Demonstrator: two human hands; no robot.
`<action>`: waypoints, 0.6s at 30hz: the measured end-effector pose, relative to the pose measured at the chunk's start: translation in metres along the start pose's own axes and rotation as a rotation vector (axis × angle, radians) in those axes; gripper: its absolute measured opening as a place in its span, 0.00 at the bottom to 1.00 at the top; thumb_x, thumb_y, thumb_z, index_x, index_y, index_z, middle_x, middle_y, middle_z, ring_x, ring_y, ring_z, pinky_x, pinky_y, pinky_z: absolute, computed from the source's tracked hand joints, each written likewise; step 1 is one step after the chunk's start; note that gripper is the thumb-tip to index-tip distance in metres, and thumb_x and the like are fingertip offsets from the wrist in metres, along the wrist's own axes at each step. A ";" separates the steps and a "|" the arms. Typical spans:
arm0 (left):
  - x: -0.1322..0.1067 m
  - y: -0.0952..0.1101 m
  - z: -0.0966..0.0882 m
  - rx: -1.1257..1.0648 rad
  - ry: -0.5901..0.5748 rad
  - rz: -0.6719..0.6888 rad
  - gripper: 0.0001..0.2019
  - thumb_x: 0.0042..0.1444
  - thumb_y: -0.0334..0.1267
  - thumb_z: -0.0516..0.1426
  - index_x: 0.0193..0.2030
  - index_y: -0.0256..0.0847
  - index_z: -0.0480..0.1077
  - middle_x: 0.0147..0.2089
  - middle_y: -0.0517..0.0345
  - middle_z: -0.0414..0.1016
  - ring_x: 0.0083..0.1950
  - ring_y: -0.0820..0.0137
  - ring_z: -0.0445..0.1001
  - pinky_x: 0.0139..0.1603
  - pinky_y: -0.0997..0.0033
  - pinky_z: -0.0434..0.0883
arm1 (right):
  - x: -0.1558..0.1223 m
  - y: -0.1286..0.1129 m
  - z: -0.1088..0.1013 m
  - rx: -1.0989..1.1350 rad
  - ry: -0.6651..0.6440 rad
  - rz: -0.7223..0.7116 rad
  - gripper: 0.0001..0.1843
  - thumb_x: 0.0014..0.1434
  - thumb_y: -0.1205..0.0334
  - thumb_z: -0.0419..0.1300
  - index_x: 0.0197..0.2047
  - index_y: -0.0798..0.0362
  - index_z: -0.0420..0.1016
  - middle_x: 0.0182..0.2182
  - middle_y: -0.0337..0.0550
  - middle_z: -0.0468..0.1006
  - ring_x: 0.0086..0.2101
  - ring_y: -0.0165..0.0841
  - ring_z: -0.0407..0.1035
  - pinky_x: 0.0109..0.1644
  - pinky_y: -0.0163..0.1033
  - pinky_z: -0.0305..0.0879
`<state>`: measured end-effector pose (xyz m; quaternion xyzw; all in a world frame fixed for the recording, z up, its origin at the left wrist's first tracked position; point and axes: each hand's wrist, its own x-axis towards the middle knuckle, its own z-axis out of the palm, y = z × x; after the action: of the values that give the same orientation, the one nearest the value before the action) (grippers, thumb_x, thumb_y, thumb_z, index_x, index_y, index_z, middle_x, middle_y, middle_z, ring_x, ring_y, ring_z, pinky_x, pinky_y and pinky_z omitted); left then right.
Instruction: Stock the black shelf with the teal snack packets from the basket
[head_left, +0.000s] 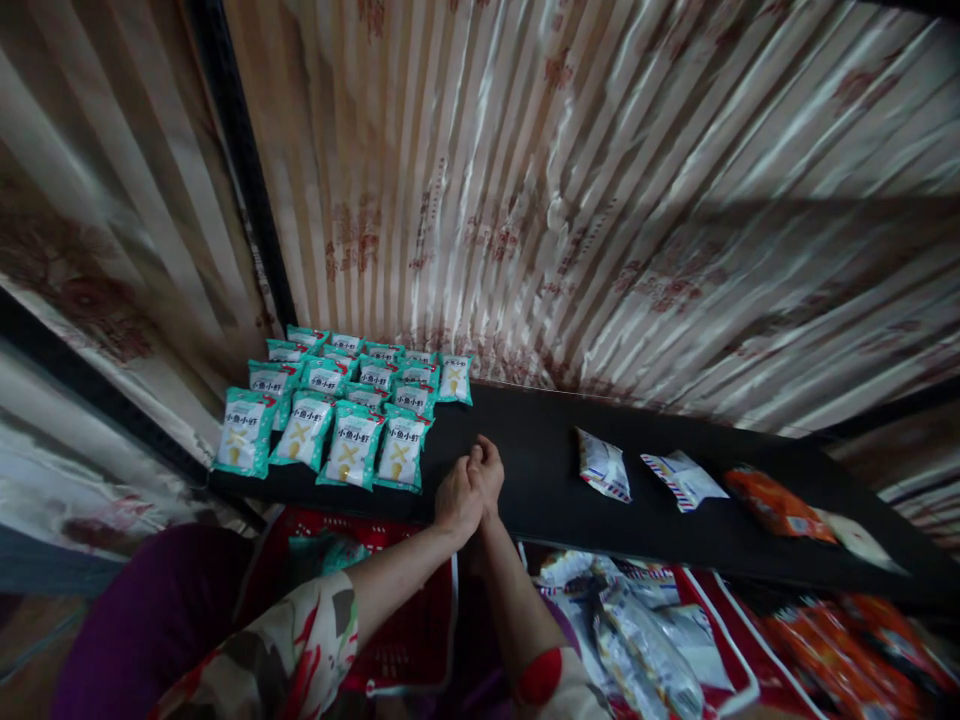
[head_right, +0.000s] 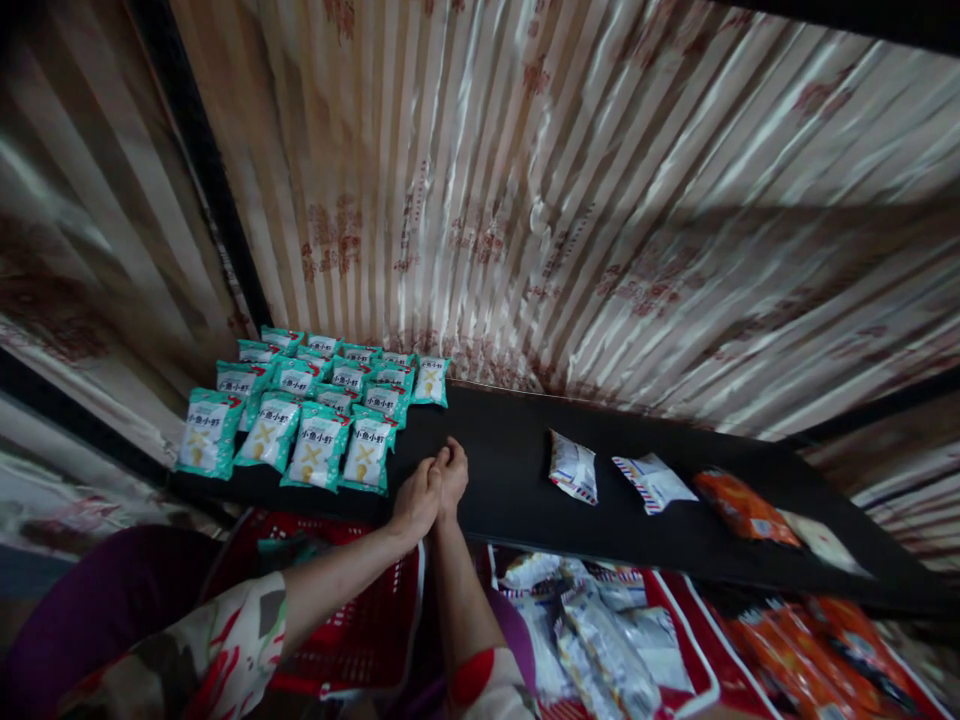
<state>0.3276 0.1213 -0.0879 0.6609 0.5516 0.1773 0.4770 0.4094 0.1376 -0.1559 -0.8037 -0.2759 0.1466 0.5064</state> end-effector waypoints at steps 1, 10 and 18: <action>-0.008 -0.007 -0.001 0.005 -0.006 0.020 0.17 0.63 0.37 0.44 0.52 0.41 0.68 0.50 0.51 0.76 0.52 0.65 0.74 0.53 0.70 0.67 | -0.010 0.000 -0.002 0.015 0.006 0.001 0.27 0.53 0.51 0.47 0.49 0.59 0.70 0.42 0.54 0.76 0.42 0.40 0.72 0.45 0.42 0.67; -0.091 -0.097 -0.023 -0.035 0.007 0.301 0.21 0.61 0.37 0.40 0.55 0.36 0.65 0.54 0.45 0.72 0.54 0.64 0.72 0.56 0.66 0.66 | -0.134 0.014 0.005 0.472 0.006 0.023 0.18 0.52 0.51 0.54 0.42 0.54 0.70 0.39 0.47 0.74 0.37 0.34 0.70 0.41 0.39 0.65; -0.102 -0.197 -0.039 0.051 -0.064 0.126 0.18 0.60 0.37 0.42 0.52 0.40 0.65 0.52 0.48 0.74 0.54 0.66 0.72 0.57 0.67 0.65 | -0.207 0.066 0.049 0.334 -0.214 0.150 0.14 0.47 0.56 0.55 0.37 0.52 0.73 0.34 0.43 0.77 0.36 0.35 0.70 0.43 0.39 0.64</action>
<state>0.1542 0.0340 -0.2016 0.7117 0.4975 0.1714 0.4653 0.2370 0.0288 -0.2462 -0.7067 -0.2393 0.3120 0.5882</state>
